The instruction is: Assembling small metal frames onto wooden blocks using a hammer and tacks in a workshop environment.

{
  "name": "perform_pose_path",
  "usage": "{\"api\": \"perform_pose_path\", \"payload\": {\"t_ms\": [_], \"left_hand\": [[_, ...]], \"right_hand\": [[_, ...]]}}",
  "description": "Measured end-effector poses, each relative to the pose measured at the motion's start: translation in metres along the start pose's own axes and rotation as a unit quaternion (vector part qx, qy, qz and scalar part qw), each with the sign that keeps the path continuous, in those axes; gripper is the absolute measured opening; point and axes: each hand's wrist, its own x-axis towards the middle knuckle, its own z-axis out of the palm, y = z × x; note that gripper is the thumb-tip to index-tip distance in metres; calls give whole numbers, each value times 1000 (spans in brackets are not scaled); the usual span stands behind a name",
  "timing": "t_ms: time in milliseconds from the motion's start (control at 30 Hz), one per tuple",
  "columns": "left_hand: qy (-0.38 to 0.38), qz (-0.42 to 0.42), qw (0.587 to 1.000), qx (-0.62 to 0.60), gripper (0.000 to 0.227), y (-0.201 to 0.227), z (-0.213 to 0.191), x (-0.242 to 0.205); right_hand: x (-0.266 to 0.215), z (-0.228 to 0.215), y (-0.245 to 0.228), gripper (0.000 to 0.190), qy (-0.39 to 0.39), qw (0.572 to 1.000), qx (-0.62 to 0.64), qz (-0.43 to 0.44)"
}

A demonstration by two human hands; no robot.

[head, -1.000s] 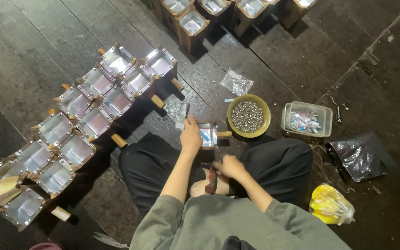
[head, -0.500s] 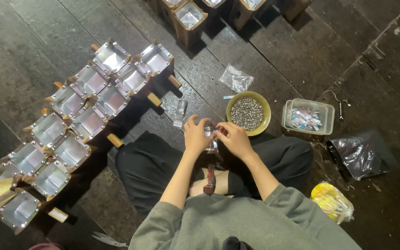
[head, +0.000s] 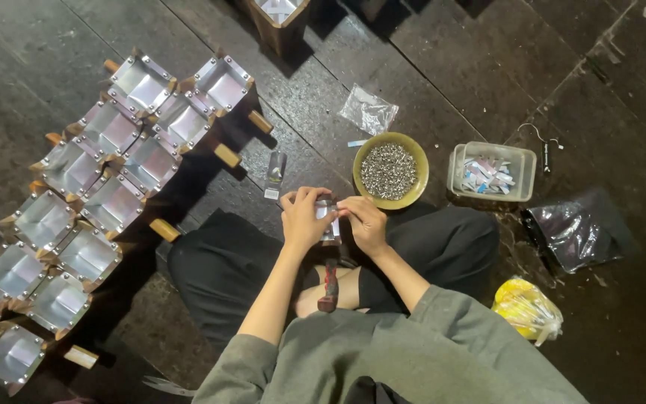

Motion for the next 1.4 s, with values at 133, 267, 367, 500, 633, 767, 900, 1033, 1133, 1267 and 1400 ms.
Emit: {"api": "perform_pose_path", "payload": {"t_ms": [133, 267, 367, 500, 633, 767, 900, 1033, 1133, 1267, 1400], "left_hand": [[-13, -5, 1000, -16, 46, -7, 4, 3], [-26, -4, 999, -37, 46, -8, 3, 0], [-22, -5, 999, -38, 45, -6, -1, 2], [-34, -8, 998, -48, 45, -5, -5, 2], [-33, -5, 998, -50, 47, -11, -1, 5], [-18, 12, 998, -53, 47, -15, 2, 5], [-16, 19, 998, -58, 46, -16, 2, 5], [-5, 26, 998, -64, 46, -14, 0, 2], [2, 32, 997, -68, 46, -14, 0, 2], [6, 34, 997, -69, 46, -16, 3, 1], [23, 49, 996, -67, 45, -16, 3, -1]], "right_hand": [[29, -3, -2, 15, 17, 1000, 12, -9], [61, -9, 7, 23, 19, 999, -13, -40], [63, -28, 66, 16, 12, 992, -80, 97], [47, -78, 124, 18, -146, 893, -295, 307], [27, -77, 151, 21, -168, 864, -357, 312], [24, -73, 172, 13, -185, 846, -386, 319], [23, -75, 152, 16, -153, 870, -369, 289], [19, -79, 147, 13, -18, 908, -287, 304], [10, -87, 154, 11, 23, 906, -227, 358], [1, -84, 135, 10, 47, 904, -131, 405], [5, -60, 67, 14, 44, 882, 89, 461]]}}
